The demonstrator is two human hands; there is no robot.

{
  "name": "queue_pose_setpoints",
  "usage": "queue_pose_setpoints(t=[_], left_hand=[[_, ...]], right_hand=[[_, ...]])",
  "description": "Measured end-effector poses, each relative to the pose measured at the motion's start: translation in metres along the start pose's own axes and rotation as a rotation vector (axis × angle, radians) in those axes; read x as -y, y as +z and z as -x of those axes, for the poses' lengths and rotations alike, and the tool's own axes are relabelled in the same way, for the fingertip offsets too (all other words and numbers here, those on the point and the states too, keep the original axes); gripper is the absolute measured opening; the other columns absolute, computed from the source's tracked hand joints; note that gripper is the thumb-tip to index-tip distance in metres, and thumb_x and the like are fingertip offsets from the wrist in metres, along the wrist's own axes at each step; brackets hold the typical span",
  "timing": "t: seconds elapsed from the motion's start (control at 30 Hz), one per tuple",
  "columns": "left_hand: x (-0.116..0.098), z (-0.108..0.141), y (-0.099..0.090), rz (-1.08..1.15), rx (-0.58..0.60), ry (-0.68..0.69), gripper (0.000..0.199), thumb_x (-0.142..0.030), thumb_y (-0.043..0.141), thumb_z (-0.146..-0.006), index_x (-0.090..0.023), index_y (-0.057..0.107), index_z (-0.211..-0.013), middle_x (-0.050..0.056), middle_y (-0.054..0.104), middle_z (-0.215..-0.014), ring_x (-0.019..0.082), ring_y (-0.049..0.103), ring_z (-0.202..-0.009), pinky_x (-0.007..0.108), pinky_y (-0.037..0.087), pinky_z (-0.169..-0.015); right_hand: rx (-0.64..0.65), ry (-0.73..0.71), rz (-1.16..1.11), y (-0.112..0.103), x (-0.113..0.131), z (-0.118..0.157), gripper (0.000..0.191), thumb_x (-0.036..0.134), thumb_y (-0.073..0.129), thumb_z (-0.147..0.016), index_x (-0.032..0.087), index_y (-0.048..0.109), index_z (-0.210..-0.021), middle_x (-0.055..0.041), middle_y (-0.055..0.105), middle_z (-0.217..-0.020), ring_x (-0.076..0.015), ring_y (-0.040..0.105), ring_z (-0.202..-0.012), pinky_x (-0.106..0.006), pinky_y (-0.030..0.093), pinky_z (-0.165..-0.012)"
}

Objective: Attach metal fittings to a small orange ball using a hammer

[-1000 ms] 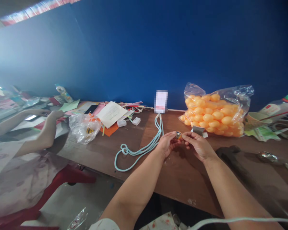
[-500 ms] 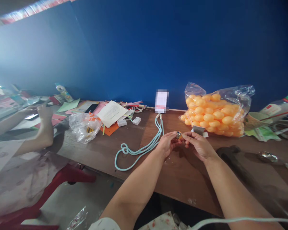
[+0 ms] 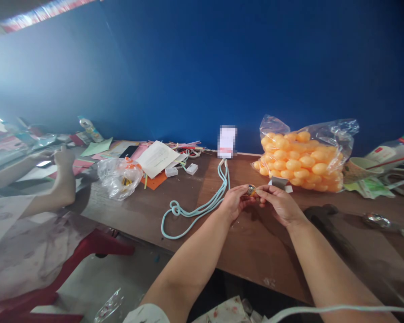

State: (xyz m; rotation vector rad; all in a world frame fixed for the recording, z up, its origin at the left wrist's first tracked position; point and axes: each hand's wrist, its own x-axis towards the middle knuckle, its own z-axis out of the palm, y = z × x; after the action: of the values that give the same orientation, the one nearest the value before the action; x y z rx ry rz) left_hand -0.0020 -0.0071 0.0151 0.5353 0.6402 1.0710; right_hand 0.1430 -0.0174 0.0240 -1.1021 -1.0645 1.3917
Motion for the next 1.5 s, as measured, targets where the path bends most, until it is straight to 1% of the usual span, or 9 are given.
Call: queue_pose_setpoints(t=[0.13,0.47,0.73,1.07,1.23,1.5], left_hand=[[-0.0002,0.0005,0.0003,-0.019,-0.013,0.003,0.014,-0.023,0.062,-0.077,-0.010,0.065,-0.081,0.007,0.065,-0.073,0.011,0.059,-0.062,0.023,0.050,-0.061],[0.0003,-0.0010,0.0002,-0.038,-0.047,0.008,0.015,-0.021,0.061,-0.079,-0.008,0.065,-0.084,0.007,0.064,-0.074,0.012,0.060,-0.063,0.023,0.050,-0.060],[0.0006,0.0001,0.0007,-0.046,-0.047,0.009,0.019,-0.026,0.066,-0.076,-0.009,0.065,-0.083,0.008,0.065,-0.075,0.012,0.060,-0.063,0.025,0.049,-0.063],[-0.0003,-0.0003,-0.0001,0.010,-0.003,-0.001,0.017,-0.026,0.065,-0.075,-0.010,0.066,-0.080,0.006,0.065,-0.074,0.011,0.059,-0.061,0.023,0.049,-0.061],[0.0000,0.0002,0.0001,0.012,-0.014,0.012,0.015,-0.025,0.065,-0.075,-0.010,0.066,-0.080,0.006,0.065,-0.072,0.010,0.058,-0.060,0.023,0.050,-0.061],[-0.0011,0.0004,0.0018,-0.003,-0.021,0.016,0.019,-0.026,0.065,-0.075,-0.010,0.067,-0.085,0.006,0.065,-0.072,0.009,0.058,-0.059,0.022,0.049,-0.061]], right_hand=[[-0.005,0.008,0.012,-0.0001,0.0001,0.0006,0.026,0.035,0.081,-0.061,0.018,0.068,-0.076,0.0007,0.061,-0.063,-0.0076,0.049,-0.052,-0.019,0.045,-0.048],[-0.017,0.029,0.001,-0.0019,-0.0004,-0.0006,0.028,0.035,0.082,-0.059,0.018,0.067,-0.076,0.0013,0.058,-0.061,-0.0081,0.050,-0.052,-0.020,0.046,-0.048],[0.005,0.063,-0.036,-0.0044,-0.0026,-0.0010,0.025,0.032,0.081,-0.061,0.018,0.067,-0.076,0.0028,0.057,-0.060,-0.0066,0.050,-0.053,-0.018,0.046,-0.051],[0.008,0.038,-0.029,-0.0032,-0.0029,-0.0016,0.025,0.034,0.080,-0.063,0.019,0.067,-0.077,0.0023,0.058,-0.059,-0.0070,0.050,-0.053,-0.018,0.045,-0.049],[0.008,0.004,-0.020,-0.0018,-0.0026,-0.0012,0.024,0.035,0.080,-0.063,0.019,0.067,-0.076,0.0021,0.058,-0.060,-0.0081,0.050,-0.053,-0.019,0.045,-0.050],[0.002,0.017,-0.043,-0.0014,-0.0030,-0.0009,0.023,0.034,0.079,-0.064,0.019,0.067,-0.077,0.0022,0.056,-0.061,-0.0084,0.050,-0.055,-0.019,0.046,-0.050]])
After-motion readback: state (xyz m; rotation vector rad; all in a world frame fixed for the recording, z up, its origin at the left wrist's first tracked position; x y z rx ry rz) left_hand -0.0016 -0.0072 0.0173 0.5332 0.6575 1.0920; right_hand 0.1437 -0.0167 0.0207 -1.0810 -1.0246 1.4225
